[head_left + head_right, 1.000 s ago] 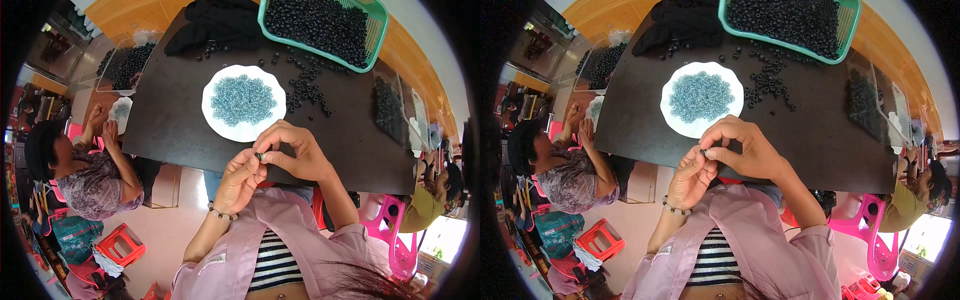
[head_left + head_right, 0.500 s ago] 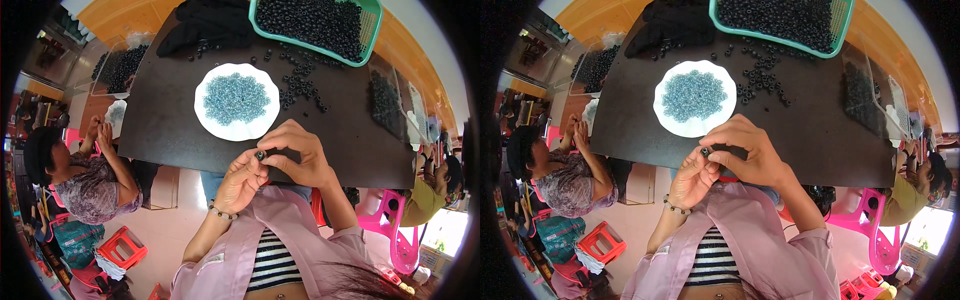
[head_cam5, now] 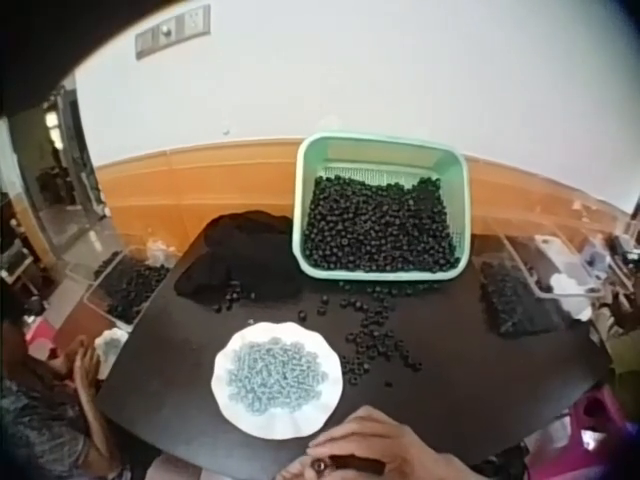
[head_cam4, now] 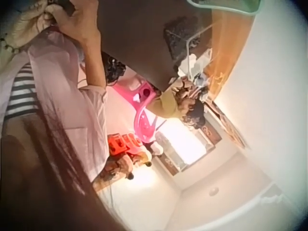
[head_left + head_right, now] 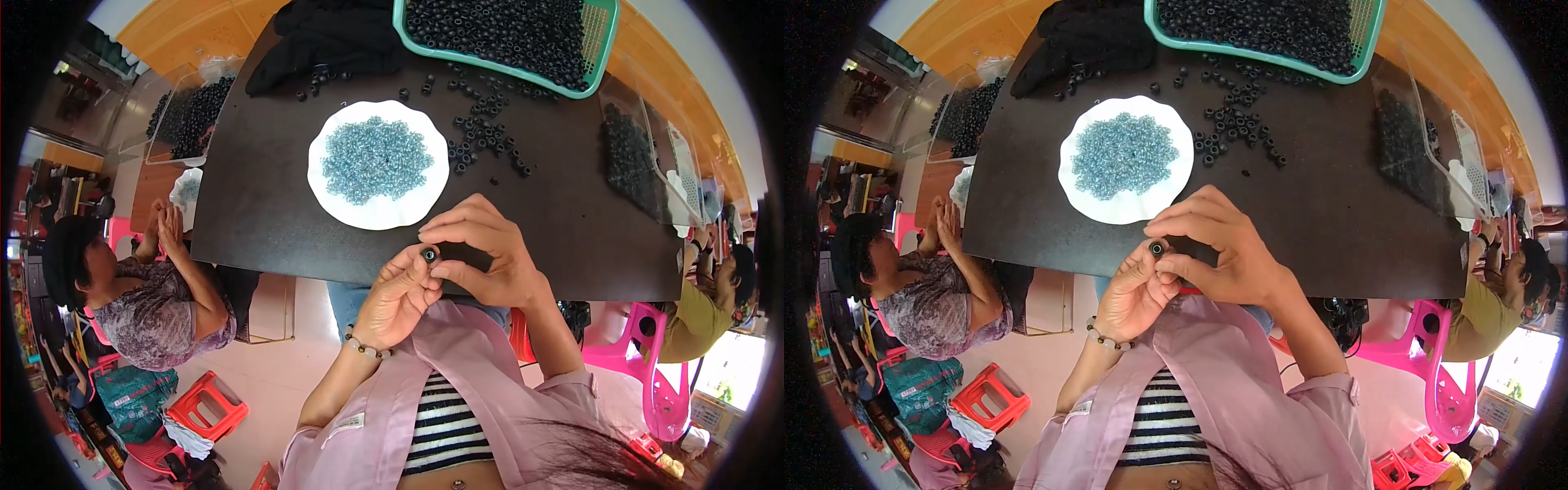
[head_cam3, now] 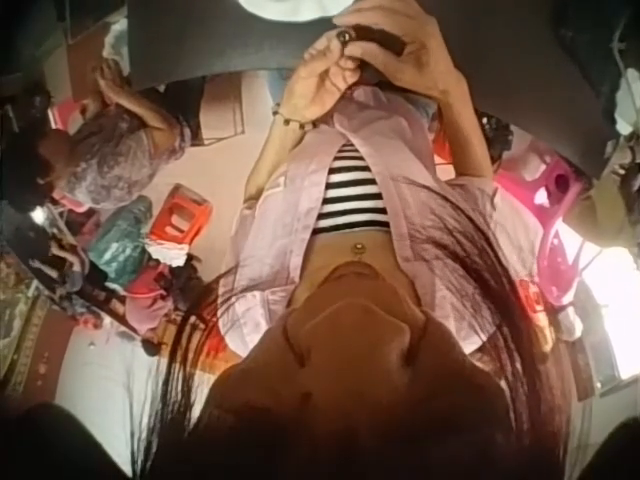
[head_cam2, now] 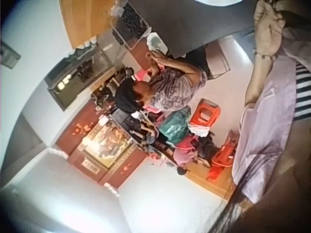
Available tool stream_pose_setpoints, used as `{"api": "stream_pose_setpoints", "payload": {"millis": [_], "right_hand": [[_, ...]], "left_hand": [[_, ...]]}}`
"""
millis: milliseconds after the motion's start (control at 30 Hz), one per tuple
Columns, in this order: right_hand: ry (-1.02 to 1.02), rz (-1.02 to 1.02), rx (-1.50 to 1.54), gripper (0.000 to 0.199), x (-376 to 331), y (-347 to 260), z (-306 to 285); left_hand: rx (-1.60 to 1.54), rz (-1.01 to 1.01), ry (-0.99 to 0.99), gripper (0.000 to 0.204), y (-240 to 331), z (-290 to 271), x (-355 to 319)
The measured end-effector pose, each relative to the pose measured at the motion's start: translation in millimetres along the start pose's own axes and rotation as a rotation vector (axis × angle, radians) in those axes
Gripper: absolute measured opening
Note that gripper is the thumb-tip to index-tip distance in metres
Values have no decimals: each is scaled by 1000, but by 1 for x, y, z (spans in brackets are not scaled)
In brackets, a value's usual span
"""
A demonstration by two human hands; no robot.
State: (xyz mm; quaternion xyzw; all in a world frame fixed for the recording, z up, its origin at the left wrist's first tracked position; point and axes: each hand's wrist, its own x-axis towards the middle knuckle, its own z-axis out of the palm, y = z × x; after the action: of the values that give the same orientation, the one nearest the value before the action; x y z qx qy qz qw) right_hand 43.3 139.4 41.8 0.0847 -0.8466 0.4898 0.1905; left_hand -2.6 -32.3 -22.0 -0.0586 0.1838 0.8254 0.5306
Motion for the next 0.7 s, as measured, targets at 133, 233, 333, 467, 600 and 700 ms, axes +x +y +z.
{"api": "stream_pose_setpoints", "payload": {"millis": [133, 233, 333, 467, 600, 700], "right_hand": [[-43, 12, 24, 23, -8, 6, 3], [-39, 7, 80, 23, -14, 10, 3], [-20, 43, 135, 22, -21, 11, 5], [-17, 115, 178, 19, -25, 9, -1], [-44, 222, 250, 13, -20, 9, 3], [-113, 298, 219, 12, -17, 1, 6]], "left_hand": [[5, -27, 4, 21, -5, 2, -2], [0, -57, -12, 23, -6, 2, -4], [25, -56, -27, 24, -9, 1, -3], [55, -76, -28, 24, -9, -5, 4], [140, -14, -2, 21, -5, -2, -1], [416, 35, 126, 20, -5, -1, -11]]}}
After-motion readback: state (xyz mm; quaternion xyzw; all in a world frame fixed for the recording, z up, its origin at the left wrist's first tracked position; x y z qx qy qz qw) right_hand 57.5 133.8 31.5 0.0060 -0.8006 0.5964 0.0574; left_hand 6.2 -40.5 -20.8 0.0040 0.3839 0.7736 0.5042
